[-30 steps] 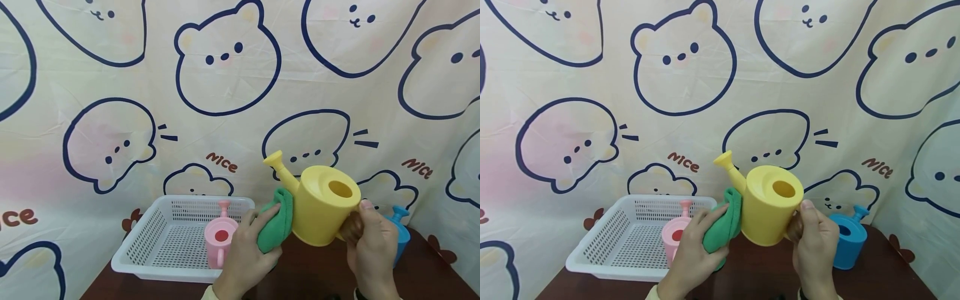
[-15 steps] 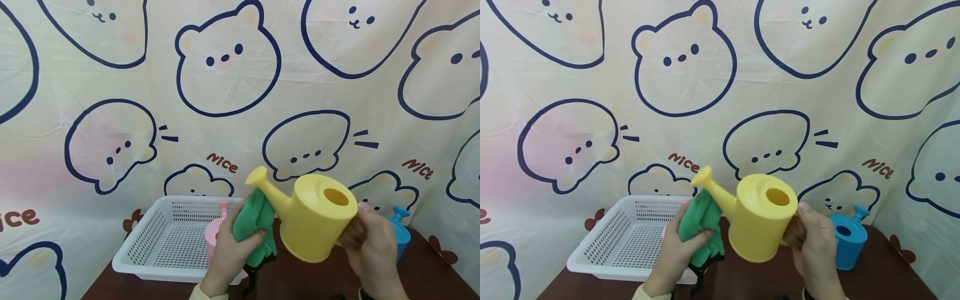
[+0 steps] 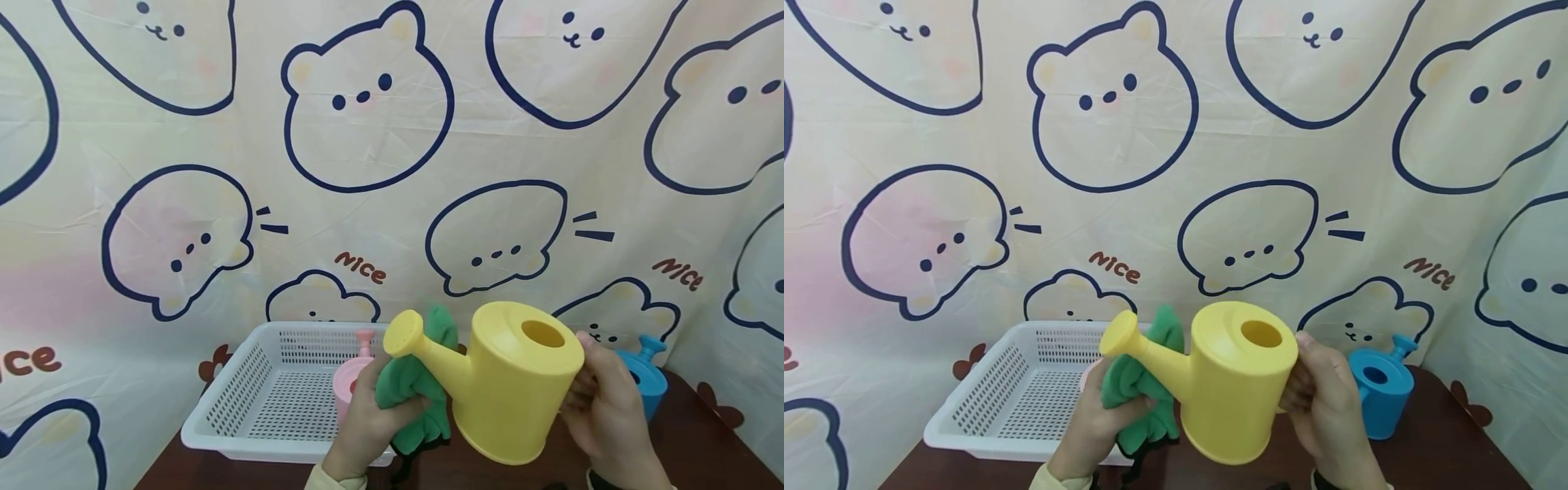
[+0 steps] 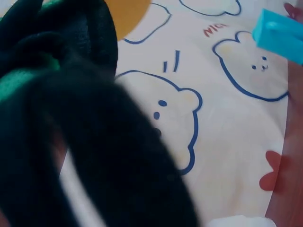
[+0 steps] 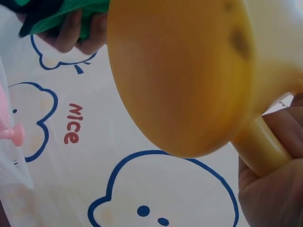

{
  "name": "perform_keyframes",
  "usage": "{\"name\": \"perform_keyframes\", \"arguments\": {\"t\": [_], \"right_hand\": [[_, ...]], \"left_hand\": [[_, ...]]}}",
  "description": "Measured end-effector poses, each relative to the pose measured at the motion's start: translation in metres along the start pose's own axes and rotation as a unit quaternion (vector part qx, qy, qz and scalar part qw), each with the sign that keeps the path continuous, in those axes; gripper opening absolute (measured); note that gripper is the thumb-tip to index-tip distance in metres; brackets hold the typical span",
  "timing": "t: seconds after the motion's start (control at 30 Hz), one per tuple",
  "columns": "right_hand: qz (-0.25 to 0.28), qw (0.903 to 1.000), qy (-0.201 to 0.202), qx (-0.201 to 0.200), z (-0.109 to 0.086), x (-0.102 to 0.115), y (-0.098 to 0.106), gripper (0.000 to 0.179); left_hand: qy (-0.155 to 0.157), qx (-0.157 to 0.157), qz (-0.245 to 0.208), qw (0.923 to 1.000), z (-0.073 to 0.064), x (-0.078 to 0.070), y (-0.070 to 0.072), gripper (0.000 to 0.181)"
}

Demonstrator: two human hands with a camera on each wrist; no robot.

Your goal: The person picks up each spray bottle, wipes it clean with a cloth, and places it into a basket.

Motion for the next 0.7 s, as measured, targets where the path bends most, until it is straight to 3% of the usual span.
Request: {"name": "perform_keyframes", "arguments": {"t": [0.13,0.33,0.53,0.7], "right_hand": [[-0.012,0.9996,0.012,-0.021,-0.001,0.002,0.0,0.049],[0.061,0.9966,0.05,0.026,0.0,0.002,0.001,0.048],[0.029,0.9968,0.074,-0.009,0.0,0.001,0.0,0.051],[-0.037,0.9925,0.085,-0.079,0.0,0.002,-0.004,0.052]], "left_hand": [[0.014,0.018,0.029,0.9993,0.0,0.004,-0.004,0.042],[0.04,0.037,0.051,0.9972,0.002,0.005,-0.007,0.05],[0.028,0.03,0.051,0.9978,0.007,0.004,-0.013,0.06],[0.032,0.015,0.088,0.9955,0.01,0.007,-0.016,0.066]]}}
Point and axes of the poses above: each hand's wrist, its own z-axis towards the middle knuckle, its own y-axis out of the back of the hand, x = y × z, the point moved 2 cm from there along z, towards the middle knuckle, and after that the axes turned 3 degrees about z, right-handed, at the moved point
